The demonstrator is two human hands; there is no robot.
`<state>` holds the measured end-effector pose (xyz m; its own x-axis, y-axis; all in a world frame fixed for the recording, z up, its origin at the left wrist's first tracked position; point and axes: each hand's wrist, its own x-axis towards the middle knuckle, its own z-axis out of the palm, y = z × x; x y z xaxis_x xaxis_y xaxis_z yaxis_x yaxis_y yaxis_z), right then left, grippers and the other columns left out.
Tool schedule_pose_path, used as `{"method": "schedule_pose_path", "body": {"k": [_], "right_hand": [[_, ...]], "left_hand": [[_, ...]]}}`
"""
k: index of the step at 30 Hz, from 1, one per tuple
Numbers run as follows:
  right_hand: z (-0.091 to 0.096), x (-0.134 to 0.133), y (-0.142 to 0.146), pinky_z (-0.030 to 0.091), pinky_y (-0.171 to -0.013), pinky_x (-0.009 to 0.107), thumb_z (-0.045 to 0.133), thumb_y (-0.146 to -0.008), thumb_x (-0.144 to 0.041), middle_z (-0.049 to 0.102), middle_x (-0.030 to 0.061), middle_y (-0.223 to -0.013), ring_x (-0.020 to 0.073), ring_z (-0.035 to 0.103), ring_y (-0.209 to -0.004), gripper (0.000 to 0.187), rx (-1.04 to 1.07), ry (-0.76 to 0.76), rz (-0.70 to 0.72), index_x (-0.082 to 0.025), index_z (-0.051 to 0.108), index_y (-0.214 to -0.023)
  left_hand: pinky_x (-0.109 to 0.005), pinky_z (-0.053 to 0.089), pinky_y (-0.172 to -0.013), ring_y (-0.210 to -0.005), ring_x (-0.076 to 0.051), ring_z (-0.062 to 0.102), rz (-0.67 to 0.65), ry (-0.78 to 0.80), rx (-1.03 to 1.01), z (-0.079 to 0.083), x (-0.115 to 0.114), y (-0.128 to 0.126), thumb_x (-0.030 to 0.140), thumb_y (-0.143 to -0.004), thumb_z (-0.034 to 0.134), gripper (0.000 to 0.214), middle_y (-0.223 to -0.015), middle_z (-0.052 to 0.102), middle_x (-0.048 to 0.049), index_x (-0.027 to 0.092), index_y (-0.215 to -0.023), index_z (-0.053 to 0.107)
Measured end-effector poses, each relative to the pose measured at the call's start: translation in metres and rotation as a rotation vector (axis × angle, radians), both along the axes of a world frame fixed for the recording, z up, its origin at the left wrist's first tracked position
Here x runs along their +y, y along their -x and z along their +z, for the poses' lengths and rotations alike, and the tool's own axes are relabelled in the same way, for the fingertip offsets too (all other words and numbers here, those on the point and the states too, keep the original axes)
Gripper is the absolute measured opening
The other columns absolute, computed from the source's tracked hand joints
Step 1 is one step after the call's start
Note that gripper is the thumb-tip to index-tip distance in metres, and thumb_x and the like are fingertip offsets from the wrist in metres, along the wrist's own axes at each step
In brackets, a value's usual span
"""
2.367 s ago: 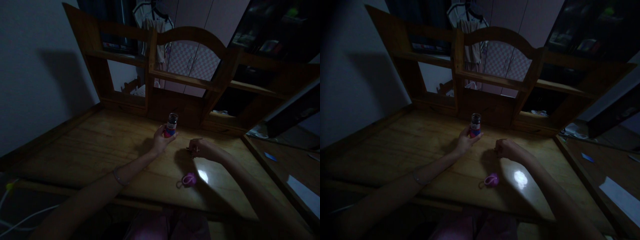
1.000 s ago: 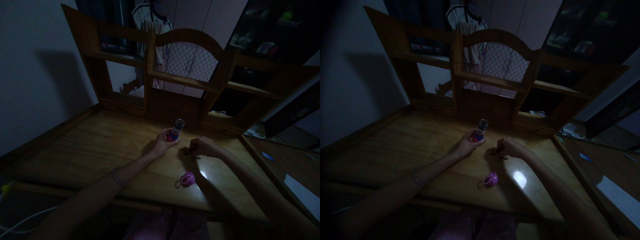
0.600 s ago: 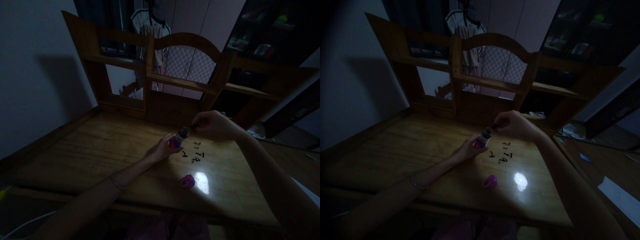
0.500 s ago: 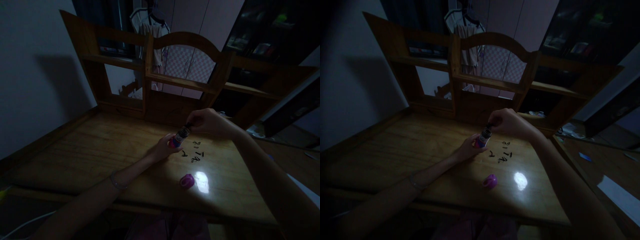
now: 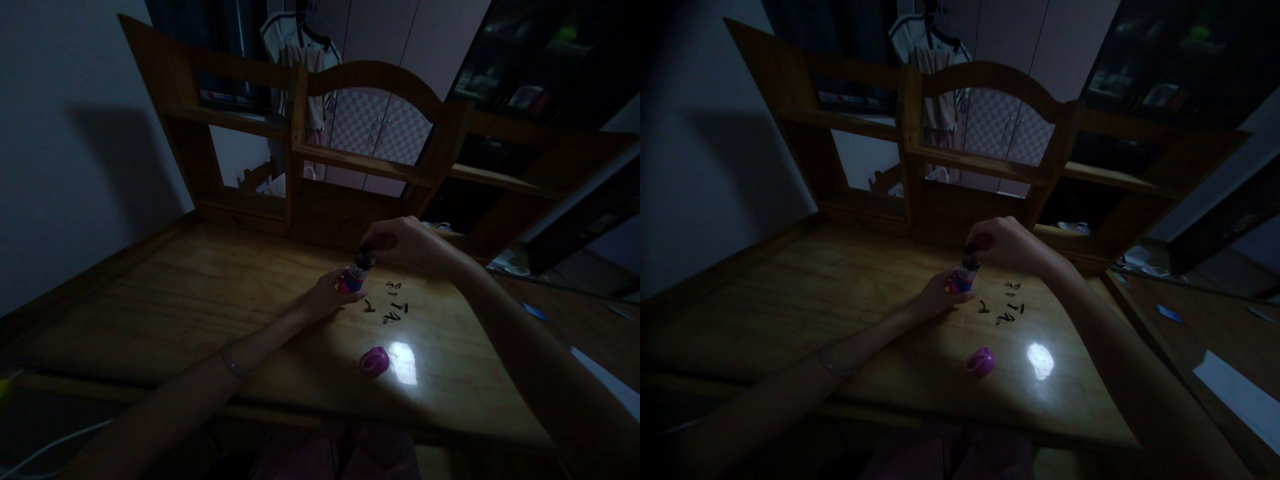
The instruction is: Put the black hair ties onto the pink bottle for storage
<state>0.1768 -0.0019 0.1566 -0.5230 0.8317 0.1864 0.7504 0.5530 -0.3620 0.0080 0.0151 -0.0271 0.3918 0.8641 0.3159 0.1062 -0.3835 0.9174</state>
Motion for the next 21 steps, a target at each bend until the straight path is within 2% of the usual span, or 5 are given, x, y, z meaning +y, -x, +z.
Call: {"method": "schedule_pose_path", "body": {"k": [5, 11, 18, 21], "right_hand": [[-0.001, 0.001, -0.002, 0.045, -0.061, 0.021, 0.071, -0.074, -0.024, 0.071, 0.0008, -0.080, 0.0136, 0.066, -0.070, 0.021, 0.068, -0.036, 0.017, -0.018, 0.069, -0.094], [-0.002, 0.003, -0.005, 0.042, -0.061, 0.023, 0.068, -0.078, -0.024, 0.068, 0.0009, -0.074, 0.0126, 0.061, -0.066, 0.008, -0.078, -0.094, -0.007, -0.018, 0.073, -0.080], [-0.004, 0.005, -0.010, 0.047, -0.073, 0.027, 0.062, -0.082, -0.025, 0.065, 0.0074, -0.097, 0.0164, 0.061, -0.083, 0.015, -0.189, -0.069, 0.104, -0.018, 0.076, -0.081], [-0.002, 0.002, -0.013, 0.048, -0.088, 0.032, 0.056, -0.087, -0.030, 0.061, 0.0100, -0.120, 0.0213, 0.061, -0.103, 0.024, -0.184, 0.081, 0.159, -0.018, 0.076, -0.088]], "left_hand": [[-0.024, 0.046, -0.068, -0.079, -0.016, 0.060, -0.027, 0.038, -0.026, 0.000, 0.000, 0.000, 0.048, -0.067, 0.077, 0.050, -0.091, 0.067, -0.0031, 0.017, -0.104, 0.065], [-0.025, 0.047, -0.070, -0.081, -0.017, 0.061, -0.025, 0.009, -0.017, 0.004, -0.002, 0.003, 0.047, -0.068, 0.078, 0.052, -0.094, 0.068, -0.0048, 0.017, -0.107, 0.064], [-0.025, 0.047, -0.070, -0.084, -0.018, 0.061, -0.046, -0.029, 0.018, 0.003, -0.002, 0.001, 0.047, -0.070, 0.076, 0.050, -0.097, 0.068, -0.0048, 0.017, -0.108, 0.064], [-0.025, 0.048, -0.073, -0.089, -0.019, 0.062, -0.059, -0.053, -0.001, 0.000, -0.002, -0.001, 0.044, -0.070, 0.077, 0.051, -0.102, 0.068, -0.0057, 0.017, -0.111, 0.063]]}}
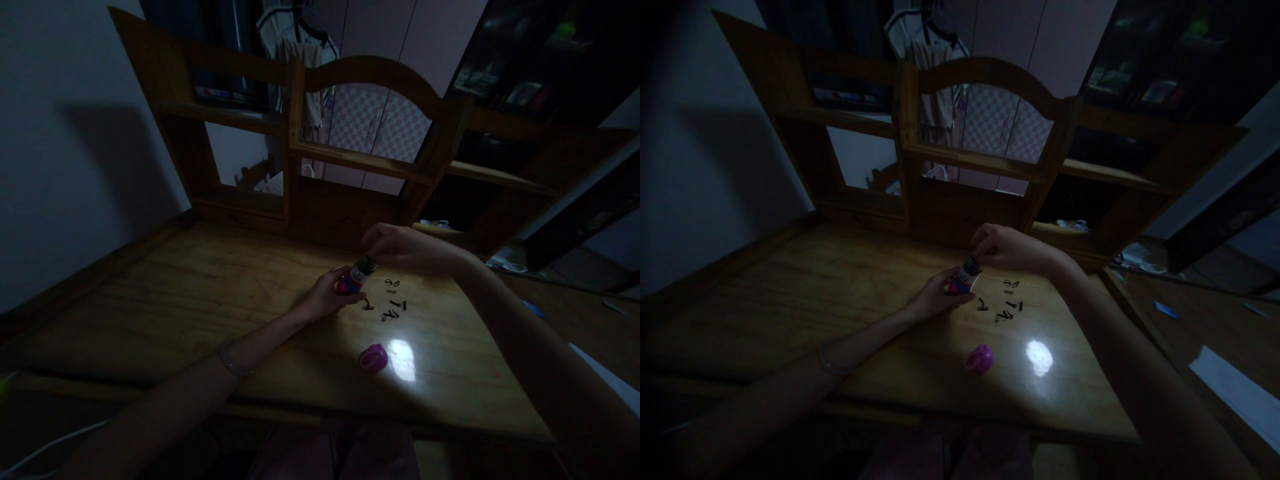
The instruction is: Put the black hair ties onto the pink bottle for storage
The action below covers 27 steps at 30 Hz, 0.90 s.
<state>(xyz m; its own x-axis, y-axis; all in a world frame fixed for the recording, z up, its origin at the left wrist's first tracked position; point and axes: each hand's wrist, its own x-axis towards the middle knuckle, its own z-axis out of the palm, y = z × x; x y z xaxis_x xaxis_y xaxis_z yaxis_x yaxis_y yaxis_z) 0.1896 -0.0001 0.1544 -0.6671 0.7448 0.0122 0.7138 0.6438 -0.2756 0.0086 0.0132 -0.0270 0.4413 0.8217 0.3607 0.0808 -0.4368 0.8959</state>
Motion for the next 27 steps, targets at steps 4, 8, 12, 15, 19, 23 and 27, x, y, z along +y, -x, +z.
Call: {"method": "schedule_pose_path", "body": {"k": [4, 8, 12, 15, 19, 23, 27], "right_hand": [[0.003, -0.010, 0.002, 0.037, -0.107, 0.041, 0.046, -0.093, -0.037, 0.045, 0.0061, -0.147, 0.0273, 0.046, -0.130, 0.038, 0.049, 0.187, -0.156, -0.022, 0.066, -0.122], [0.002, -0.017, 0.007, 0.027, -0.114, 0.048, 0.046, -0.093, -0.043, 0.043, 0.0049, -0.149, 0.0289, 0.036, -0.138, 0.050, 0.061, 0.212, -0.242, -0.026, 0.050, -0.140], [0.001, -0.015, 0.004, 0.032, -0.111, 0.048, 0.045, -0.094, -0.045, 0.050, 0.0075, -0.144, 0.0288, 0.043, -0.133, 0.047, 0.174, 0.197, -0.232, -0.023, 0.057, -0.134], [0.004, -0.011, 0.000, 0.039, -0.106, 0.044, 0.043, -0.096, -0.044, 0.062, 0.0073, -0.130, 0.0282, 0.053, -0.124, 0.040, 0.296, 0.104, -0.228, -0.021, 0.072, -0.112], [0.009, -0.012, -0.001, 0.044, -0.099, 0.039, 0.049, -0.094, -0.044, 0.067, 0.0066, -0.118, 0.0255, 0.061, -0.110, 0.037, 0.374, -0.068, -0.208, -0.021, 0.077, -0.092], [0.009, -0.018, 0.004, 0.049, -0.090, 0.035, 0.050, -0.093, -0.044, 0.069, 0.0082, -0.113, 0.0238, 0.063, -0.103, 0.035, 0.357, -0.097, -0.167, -0.020, 0.076, -0.091], [0.003, -0.020, 0.006, 0.050, -0.079, 0.031, 0.046, -0.096, -0.045, 0.071, 0.0092, -0.102, 0.0206, 0.067, -0.090, 0.039, 0.322, -0.062, -0.177, -0.016, 0.071, -0.105]], "left_hand": [[-0.026, 0.049, -0.077, -0.093, -0.020, 0.062, 0.010, -0.022, -0.004, -0.003, 0.000, 0.000, 0.043, -0.068, 0.079, 0.052, -0.105, 0.067, -0.0068, 0.017, -0.111, 0.064], [-0.027, 0.048, -0.077, -0.091, -0.020, 0.062, 0.019, -0.022, -0.003, -0.002, 0.002, 0.001, 0.042, -0.066, 0.080, 0.053, -0.103, 0.067, -0.0065, 0.016, -0.109, 0.064], [-0.026, 0.047, -0.075, -0.088, -0.019, 0.061, 0.032, -0.015, -0.027, 0.004, 0.002, 0.002, 0.044, -0.069, 0.078, 0.049, -0.099, 0.067, -0.0051, 0.016, -0.107, 0.065], [-0.024, 0.046, -0.071, -0.083, -0.017, 0.060, 0.035, -0.006, -0.029, 0.007, 0.001, 0.003, 0.045, -0.071, 0.076, 0.047, -0.094, 0.067, -0.0039, 0.016, -0.106, 0.065], [-0.024, 0.045, -0.069, -0.080, -0.016, 0.058, 0.040, -0.021, -0.002, 0.008, 0.000, 0.004, 0.047, -0.071, 0.075, 0.044, -0.092, 0.067, -0.0033, 0.017, -0.103, 0.066], [-0.024, 0.045, -0.069, -0.080, -0.016, 0.058, 0.061, -0.024, 0.014, 0.008, 0.000, 0.004, 0.048, -0.069, 0.076, 0.047, -0.092, 0.067, -0.0030, 0.018, -0.104, 0.066], [-0.024, 0.044, -0.069, -0.079, -0.016, 0.058, 0.077, -0.010, 0.005, 0.009, 0.000, 0.003, 0.047, -0.070, 0.076, 0.045, -0.090, 0.067, -0.0028, 0.017, -0.102, 0.066]]}}
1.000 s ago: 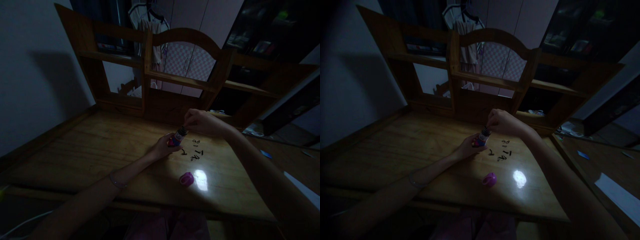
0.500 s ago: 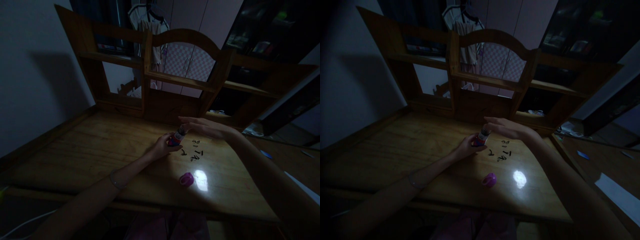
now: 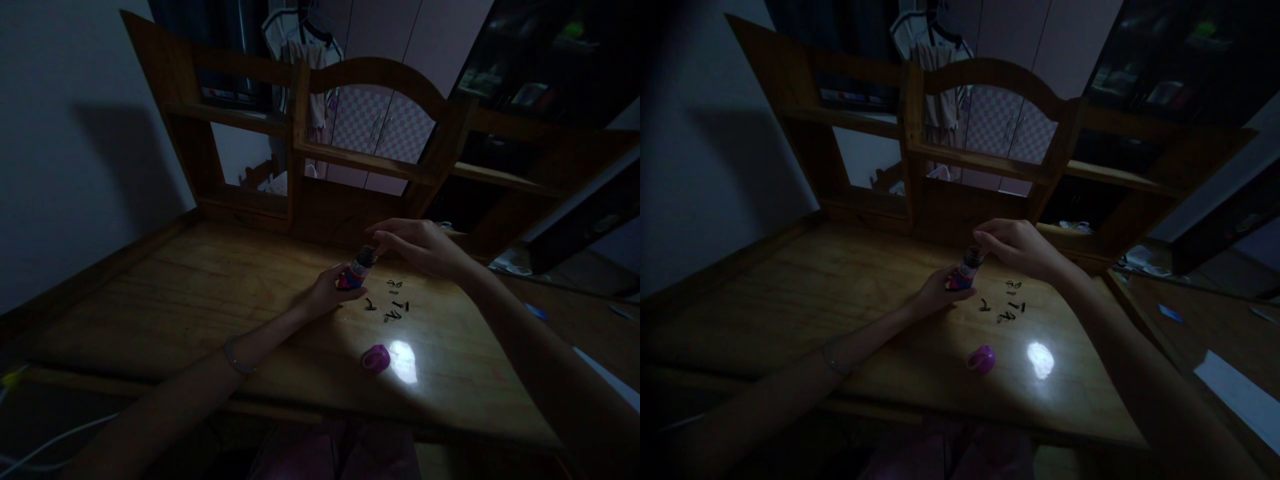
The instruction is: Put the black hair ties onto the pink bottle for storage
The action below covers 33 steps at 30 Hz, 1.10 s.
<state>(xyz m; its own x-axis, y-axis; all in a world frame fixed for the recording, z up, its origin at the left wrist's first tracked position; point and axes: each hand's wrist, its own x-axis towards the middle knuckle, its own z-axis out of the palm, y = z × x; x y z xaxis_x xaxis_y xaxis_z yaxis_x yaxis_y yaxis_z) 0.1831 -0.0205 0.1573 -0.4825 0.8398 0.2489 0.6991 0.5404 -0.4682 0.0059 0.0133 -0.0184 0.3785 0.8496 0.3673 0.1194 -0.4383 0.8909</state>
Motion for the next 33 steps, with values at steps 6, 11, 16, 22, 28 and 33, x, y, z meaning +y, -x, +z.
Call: {"method": "schedule_pose_path", "body": {"k": [6, 11, 16, 22, 28, 33], "right_hand": [[-0.012, -0.001, 0.003, 0.049, -0.077, 0.029, 0.042, -0.098, -0.041, 0.070, 0.0079, -0.099, 0.0194, 0.066, -0.086, 0.041, -0.017, -0.117, -0.018, -0.017, 0.072, -0.083], [-0.011, -0.024, 0.022, 0.045, -0.070, 0.028, 0.047, -0.096, -0.036, 0.068, 0.0081, -0.091, 0.0178, 0.062, -0.079, 0.032, 0.008, -0.404, -0.114, -0.019, 0.070, -0.082], [-0.034, -0.051, 0.052, 0.038, -0.058, 0.027, 0.051, -0.091, -0.023, 0.071, 0.0088, -0.093, 0.0182, 0.064, -0.072, 0.021, -0.500, -0.199, 0.112, -0.020, 0.066, -0.105], [-0.079, -0.051, 0.062, 0.029, -0.047, 0.031, 0.044, -0.088, -0.009, 0.071, 0.0136, -0.081, 0.0234, 0.064, -0.061, 0.038, -0.797, -0.228, -0.004, -0.012, 0.054, -0.124], [-0.086, -0.045, 0.053, 0.031, -0.050, 0.030, 0.042, -0.087, -0.004, 0.070, 0.0156, -0.095, 0.0221, 0.065, -0.068, 0.035, -0.765, -0.246, 0.017, -0.012, 0.058, -0.117], [-0.075, -0.045, 0.051, 0.033, -0.052, 0.026, 0.049, -0.089, -0.010, 0.070, 0.0082, -0.086, 0.0167, 0.061, -0.065, 0.018, -0.497, -0.160, -0.023, -0.016, 0.065, -0.092]], "left_hand": [[-0.025, 0.046, -0.070, -0.082, -0.017, 0.059, -0.034, -0.005, -0.016, 0.002, -0.001, 0.002, 0.045, -0.070, 0.076, 0.045, -0.093, 0.066, -0.0043, 0.016, -0.104, 0.065], [-0.027, 0.048, -0.081, -0.094, -0.018, 0.060, -0.092, -0.003, -0.111, -0.003, 0.000, 0.001, 0.035, -0.073, 0.075, 0.043, -0.105, 0.065, -0.0062, 0.016, -0.109, 0.062], [-0.032, 0.048, -0.090, -0.102, -0.023, 0.061, -0.106, -0.014, -0.160, -0.013, 0.005, 0.000, 0.018, -0.070, 0.072, 0.042, -0.110, 0.066, -0.0091, 0.013, -0.110, 0.063], [-0.035, 0.047, -0.094, -0.106, -0.024, 0.060, -0.068, -0.054, -0.139, -0.023, 0.012, 0.002, 0.014, -0.065, 0.068, 0.050, -0.118, 0.064, -0.0116, 0.014, -0.115, 0.061], [-0.031, 0.048, -0.088, -0.100, -0.023, 0.061, -0.014, -0.007, -0.098, -0.021, 0.012, -0.003, 0.017, -0.068, 0.067, 0.040, -0.109, 0.066, -0.0084, 0.015, -0.108, 0.064], [-0.030, 0.048, -0.083, -0.095, -0.022, 0.060, -0.109, -0.087, -0.082, -0.015, 0.009, 0.000, 0.022, -0.067, 0.073, 0.041, -0.105, 0.065, -0.0073, 0.015, -0.106, 0.064]]}}
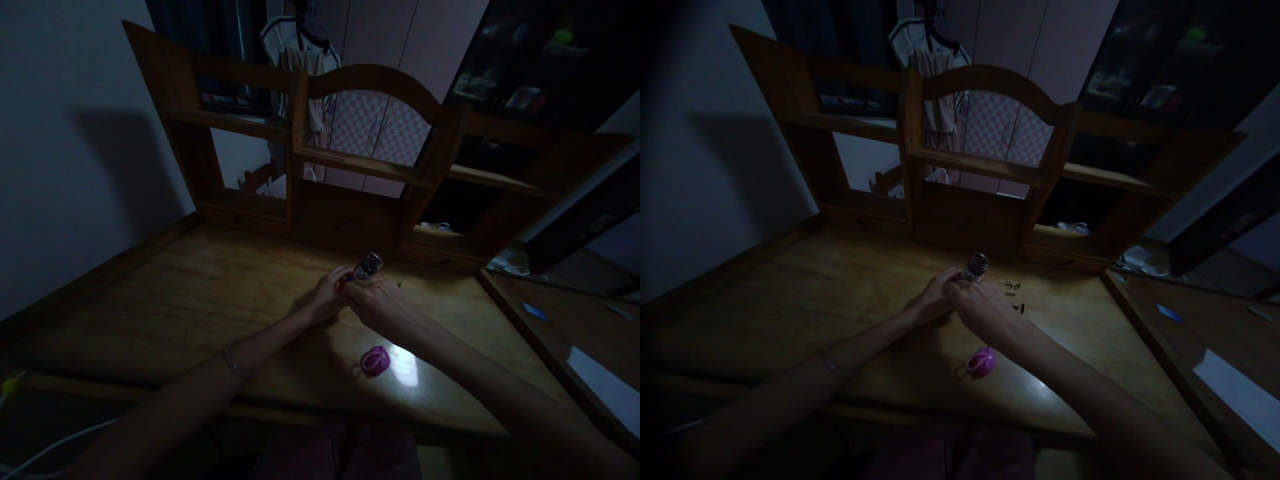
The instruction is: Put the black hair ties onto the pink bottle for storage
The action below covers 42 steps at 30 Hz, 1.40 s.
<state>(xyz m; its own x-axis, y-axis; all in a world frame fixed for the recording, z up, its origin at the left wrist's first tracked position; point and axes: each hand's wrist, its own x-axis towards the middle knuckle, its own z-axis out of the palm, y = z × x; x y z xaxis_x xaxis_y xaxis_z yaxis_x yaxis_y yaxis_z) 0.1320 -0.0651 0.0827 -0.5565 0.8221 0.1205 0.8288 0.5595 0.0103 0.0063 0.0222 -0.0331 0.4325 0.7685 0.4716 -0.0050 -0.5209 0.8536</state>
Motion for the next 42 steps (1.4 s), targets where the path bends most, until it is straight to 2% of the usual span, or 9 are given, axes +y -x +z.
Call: {"method": "schedule_pose_path", "body": {"k": [6, 8, 15, 19, 22, 25, 32, 36, 42], "right_hand": [[0.041, 0.008, -0.028, 0.039, -0.054, 0.024, 0.059, -0.089, -0.036, 0.066, 0.0028, -0.076, 0.0134, 0.055, -0.062, 0.020, 0.740, -0.135, -0.130, -0.018, 0.067, -0.094], [0.046, 0.018, -0.043, 0.037, -0.052, 0.025, 0.062, -0.086, -0.041, 0.064, 0.0026, -0.070, 0.0138, 0.053, -0.061, 0.025, 0.758, -0.164, -0.180, -0.017, 0.069, -0.089], [0.028, 0.037, -0.062, 0.043, -0.052, 0.027, 0.073, -0.073, -0.049, 0.066, 0.0046, -0.067, 0.0167, 0.058, -0.060, 0.033, 0.795, 0.144, -0.235, -0.017, 0.073, -0.080], [0.032, 0.036, -0.072, 0.044, -0.056, 0.027, 0.068, -0.076, -0.054, 0.071, 0.0070, -0.078, 0.0174, 0.061, -0.066, 0.040, 0.872, 0.113, -0.267, -0.016, 0.074, -0.089], [0.019, 0.047, -0.100, 0.044, -0.060, 0.028, 0.064, -0.081, -0.050, 0.071, 0.0076, -0.084, 0.0182, 0.062, -0.071, 0.037, 0.802, 0.033, -0.287, -0.017, 0.073, -0.093], [-0.015, 0.062, -0.137, 0.043, -0.065, 0.028, 0.060, -0.085, -0.043, 0.071, 0.0067, -0.086, 0.0190, 0.063, -0.074, 0.027, 0.510, -0.002, -0.321, -0.019, 0.073, -0.088], [-0.090, 0.081, -0.174, 0.041, -0.065, 0.027, 0.038, -0.095, -0.055, 0.065, 0.0073, -0.085, 0.0186, 0.058, -0.075, 0.048, 0.351, 0.120, -0.430, -0.017, 0.068, -0.087], [-0.090, 0.075, -0.165, 0.040, -0.065, 0.026, 0.039, -0.095, -0.055, 0.065, 0.0053, -0.083, 0.0178, 0.058, -0.074, 0.047, 0.361, 0.179, -0.367, -0.018, 0.067, -0.088], [-0.061, 0.039, -0.141, 0.040, -0.060, 0.026, 0.045, -0.095, -0.046, 0.064, 0.0045, -0.073, 0.0165, 0.058, -0.067, 0.038, 0.319, 0.362, -0.184, -0.017, 0.066, -0.080]], "left_hand": [[-0.029, 0.045, -0.081, -0.093, -0.020, 0.058, 0.071, -0.006, 0.042, 0.008, -0.008, -0.001, 0.036, -0.070, 0.077, 0.043, -0.103, 0.064, -0.0062, 0.016, -0.105, 0.063], [-0.027, 0.044, -0.079, -0.090, -0.018, 0.057, 0.075, -0.035, 0.057, 0.010, -0.010, -0.001, 0.039, -0.070, 0.077, 0.041, -0.099, 0.063, -0.0049, 0.017, -0.102, 0.064], [-0.025, 0.044, -0.075, -0.086, -0.017, 0.056, 0.064, -0.042, 0.124, 0.016, -0.012, -0.001, 0.042, -0.069, 0.078, 0.040, -0.096, 0.061, -0.0036, 0.017, -0.097, 0.065], [-0.025, 0.044, -0.076, -0.089, -0.018, 0.056, 0.071, -0.050, 0.096, 0.014, -0.011, 0.000, 0.042, -0.070, 0.077, 0.042, -0.098, 0.062, -0.0049, 0.016, -0.101, 0.065], [-0.027, 0.045, -0.079, -0.092, -0.019, 0.057, 0.079, -0.040, 0.049, 0.011, -0.009, 0.000, 0.043, -0.071, 0.077, 0.044, -0.101, 0.062, -0.0060, 0.016, -0.104, 0.064], [-0.028, 0.045, -0.080, -0.093, -0.020, 0.058, 0.096, -0.019, 0.019, 0.009, -0.009, -0.001, 0.043, -0.071, 0.077, 0.045, -0.101, 0.063, -0.0066, 0.016, -0.104, 0.063], [-0.028, 0.045, -0.078, -0.090, -0.019, 0.058, 0.077, -0.022, 0.043, 0.011, -0.010, 0.000, 0.042, -0.072, 0.077, 0.041, -0.099, 0.063, -0.0061, 0.016, -0.100, 0.064], [-0.028, 0.045, -0.078, -0.091, -0.019, 0.058, 0.073, -0.001, 0.083, 0.011, -0.011, 0.001, 0.043, -0.072, 0.077, 0.043, -0.100, 0.064, -0.0070, 0.015, -0.101, 0.064], [-0.027, 0.045, -0.077, -0.091, -0.019, 0.059, 0.079, -0.015, 0.123, 0.011, -0.011, 0.000, 0.046, -0.072, 0.076, 0.045, -0.100, 0.064, -0.0062, 0.015, -0.103, 0.064]]}}
